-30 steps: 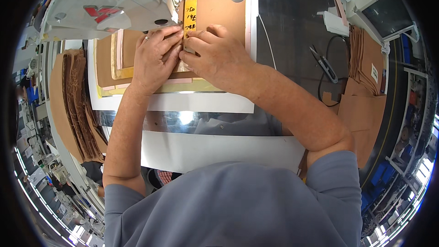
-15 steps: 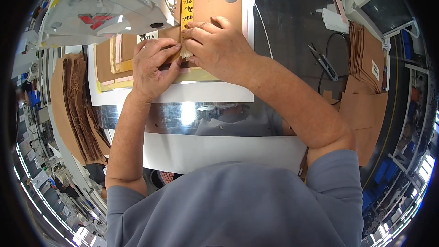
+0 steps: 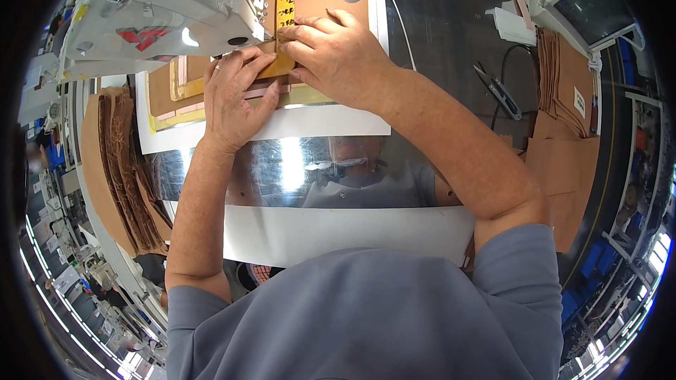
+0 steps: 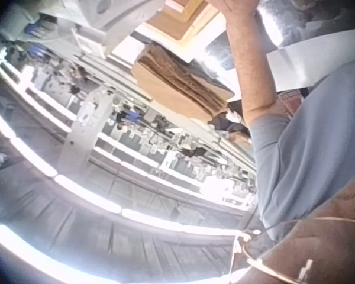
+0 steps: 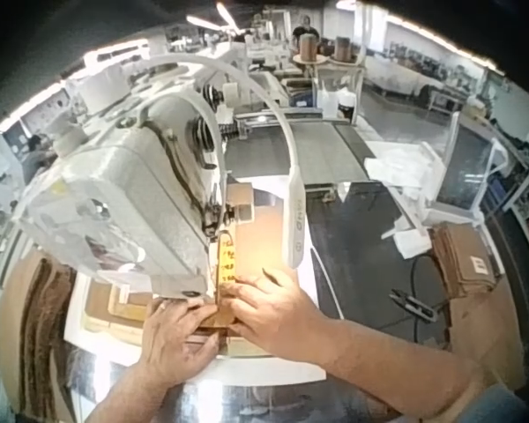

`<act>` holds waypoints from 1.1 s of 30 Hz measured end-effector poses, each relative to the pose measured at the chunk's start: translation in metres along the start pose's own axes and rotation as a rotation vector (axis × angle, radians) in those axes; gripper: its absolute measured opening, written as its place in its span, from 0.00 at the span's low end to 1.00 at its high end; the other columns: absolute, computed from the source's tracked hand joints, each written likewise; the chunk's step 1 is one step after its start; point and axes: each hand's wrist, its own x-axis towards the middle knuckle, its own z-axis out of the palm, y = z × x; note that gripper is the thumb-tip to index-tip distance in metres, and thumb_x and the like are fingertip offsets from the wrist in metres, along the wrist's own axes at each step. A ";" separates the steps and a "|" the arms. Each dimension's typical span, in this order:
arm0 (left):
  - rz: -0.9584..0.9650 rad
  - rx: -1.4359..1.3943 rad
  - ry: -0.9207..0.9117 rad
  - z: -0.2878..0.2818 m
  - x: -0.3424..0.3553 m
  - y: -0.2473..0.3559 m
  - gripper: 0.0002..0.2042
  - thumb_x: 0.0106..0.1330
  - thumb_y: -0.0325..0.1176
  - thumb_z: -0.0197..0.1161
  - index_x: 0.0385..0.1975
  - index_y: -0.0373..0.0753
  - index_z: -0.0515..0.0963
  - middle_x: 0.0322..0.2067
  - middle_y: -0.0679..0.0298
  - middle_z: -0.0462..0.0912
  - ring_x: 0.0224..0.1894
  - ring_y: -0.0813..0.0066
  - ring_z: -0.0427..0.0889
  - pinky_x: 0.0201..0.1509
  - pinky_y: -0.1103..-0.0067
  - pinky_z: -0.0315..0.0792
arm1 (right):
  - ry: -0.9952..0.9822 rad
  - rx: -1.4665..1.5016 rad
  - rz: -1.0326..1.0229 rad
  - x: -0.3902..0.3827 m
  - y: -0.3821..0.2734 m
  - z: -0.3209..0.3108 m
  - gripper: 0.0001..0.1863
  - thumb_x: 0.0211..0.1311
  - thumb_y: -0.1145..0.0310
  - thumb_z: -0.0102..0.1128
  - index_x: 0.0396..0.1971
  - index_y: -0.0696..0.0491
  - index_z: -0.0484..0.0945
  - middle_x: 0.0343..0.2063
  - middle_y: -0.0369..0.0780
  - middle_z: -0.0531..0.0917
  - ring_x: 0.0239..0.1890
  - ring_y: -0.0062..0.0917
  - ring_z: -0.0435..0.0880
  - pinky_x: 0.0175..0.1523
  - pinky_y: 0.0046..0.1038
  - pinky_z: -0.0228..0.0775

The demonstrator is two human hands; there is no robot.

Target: Operating an industrial sewing machine to attach labels to leather pieces.

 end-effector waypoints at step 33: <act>-0.123 -0.013 -0.097 -0.025 -0.060 0.002 0.25 0.63 0.36 0.67 0.61 0.41 0.76 0.66 0.58 0.77 0.72 0.59 0.71 0.77 0.62 0.51 | -0.038 0.029 0.070 -0.003 0.019 0.008 0.22 0.61 0.61 0.70 0.55 0.51 0.81 0.61 0.33 0.82 0.64 0.26 0.77 0.68 0.38 0.64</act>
